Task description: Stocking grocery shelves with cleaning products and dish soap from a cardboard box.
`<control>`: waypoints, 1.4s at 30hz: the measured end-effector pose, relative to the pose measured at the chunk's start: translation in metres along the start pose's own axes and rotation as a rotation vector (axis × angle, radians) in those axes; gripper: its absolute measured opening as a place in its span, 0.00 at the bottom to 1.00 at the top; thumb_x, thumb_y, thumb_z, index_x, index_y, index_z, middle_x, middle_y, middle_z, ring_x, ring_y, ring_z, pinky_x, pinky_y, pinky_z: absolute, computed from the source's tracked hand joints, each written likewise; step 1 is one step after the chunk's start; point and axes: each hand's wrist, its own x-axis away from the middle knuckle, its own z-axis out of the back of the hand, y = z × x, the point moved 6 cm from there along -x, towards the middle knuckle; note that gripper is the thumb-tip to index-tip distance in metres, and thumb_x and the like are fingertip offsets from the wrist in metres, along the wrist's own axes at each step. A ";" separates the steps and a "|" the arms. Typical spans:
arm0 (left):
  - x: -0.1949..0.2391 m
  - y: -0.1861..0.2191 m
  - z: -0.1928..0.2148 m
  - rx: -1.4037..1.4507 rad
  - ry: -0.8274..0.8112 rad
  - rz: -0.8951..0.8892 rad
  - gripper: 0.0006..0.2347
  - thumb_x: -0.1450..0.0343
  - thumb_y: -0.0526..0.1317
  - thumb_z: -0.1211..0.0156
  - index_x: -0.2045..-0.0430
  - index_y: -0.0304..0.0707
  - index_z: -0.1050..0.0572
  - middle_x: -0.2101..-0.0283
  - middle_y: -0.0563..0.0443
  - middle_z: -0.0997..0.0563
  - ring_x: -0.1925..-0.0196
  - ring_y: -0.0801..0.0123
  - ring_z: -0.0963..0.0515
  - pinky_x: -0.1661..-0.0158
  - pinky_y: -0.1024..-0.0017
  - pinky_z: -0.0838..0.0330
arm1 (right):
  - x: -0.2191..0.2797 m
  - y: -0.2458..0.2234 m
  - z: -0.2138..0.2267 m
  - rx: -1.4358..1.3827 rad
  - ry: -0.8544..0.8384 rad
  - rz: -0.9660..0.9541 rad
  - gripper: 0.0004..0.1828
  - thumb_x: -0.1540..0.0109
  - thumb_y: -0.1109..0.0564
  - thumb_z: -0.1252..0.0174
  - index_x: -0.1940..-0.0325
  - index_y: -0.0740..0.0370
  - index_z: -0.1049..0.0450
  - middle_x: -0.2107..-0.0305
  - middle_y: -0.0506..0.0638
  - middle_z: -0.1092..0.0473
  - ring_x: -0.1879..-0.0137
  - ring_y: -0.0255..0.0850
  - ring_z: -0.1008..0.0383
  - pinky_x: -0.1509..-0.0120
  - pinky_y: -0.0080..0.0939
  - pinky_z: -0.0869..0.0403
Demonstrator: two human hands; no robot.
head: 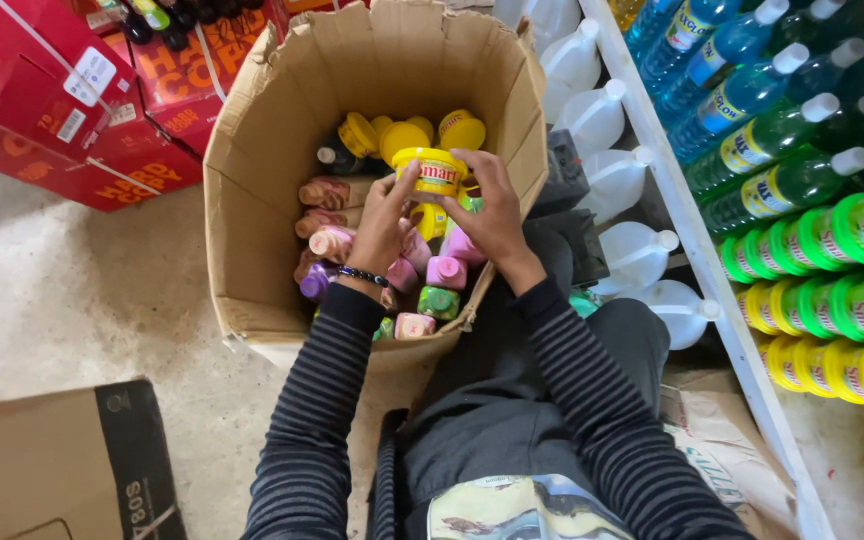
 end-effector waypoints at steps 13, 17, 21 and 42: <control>0.020 -0.008 -0.006 0.047 -0.170 -0.005 0.19 0.31 0.51 0.33 0.49 0.48 0.27 0.55 0.60 0.20 0.55 0.79 0.22 0.57 0.75 0.30 | 0.016 0.016 0.003 -0.136 -0.044 -0.084 0.34 0.42 0.61 0.27 0.34 0.58 0.33 0.44 0.51 0.34 0.48 0.42 0.23 0.47 0.38 0.22; 0.027 -0.002 -0.015 -0.072 -0.238 -0.084 0.19 0.30 0.46 0.34 0.46 0.46 0.28 0.53 0.59 0.20 0.52 0.80 0.22 0.54 0.76 0.28 | 0.018 0.017 0.005 -0.124 -0.021 -0.092 0.34 0.42 0.59 0.26 0.35 0.57 0.33 0.44 0.52 0.33 0.48 0.43 0.24 0.46 0.40 0.22; 0.019 -0.008 -0.010 -0.080 -0.186 -0.149 0.18 0.30 0.41 0.32 0.46 0.43 0.27 0.52 0.55 0.19 0.53 0.77 0.20 0.57 0.77 0.28 | 0.019 0.014 0.005 -0.123 -0.007 -0.051 0.33 0.40 0.59 0.27 0.34 0.58 0.34 0.43 0.53 0.33 0.44 0.44 0.24 0.44 0.41 0.21; 0.117 -0.018 -0.130 0.093 -0.310 -0.208 0.36 0.29 0.37 0.39 0.26 0.44 0.52 0.44 0.42 0.23 0.48 0.61 0.21 0.54 0.67 0.28 | 0.111 0.021 0.103 -0.917 0.182 -0.426 0.30 0.31 0.56 0.40 0.27 0.63 0.38 0.37 0.51 0.32 0.33 0.39 0.29 0.30 0.42 0.27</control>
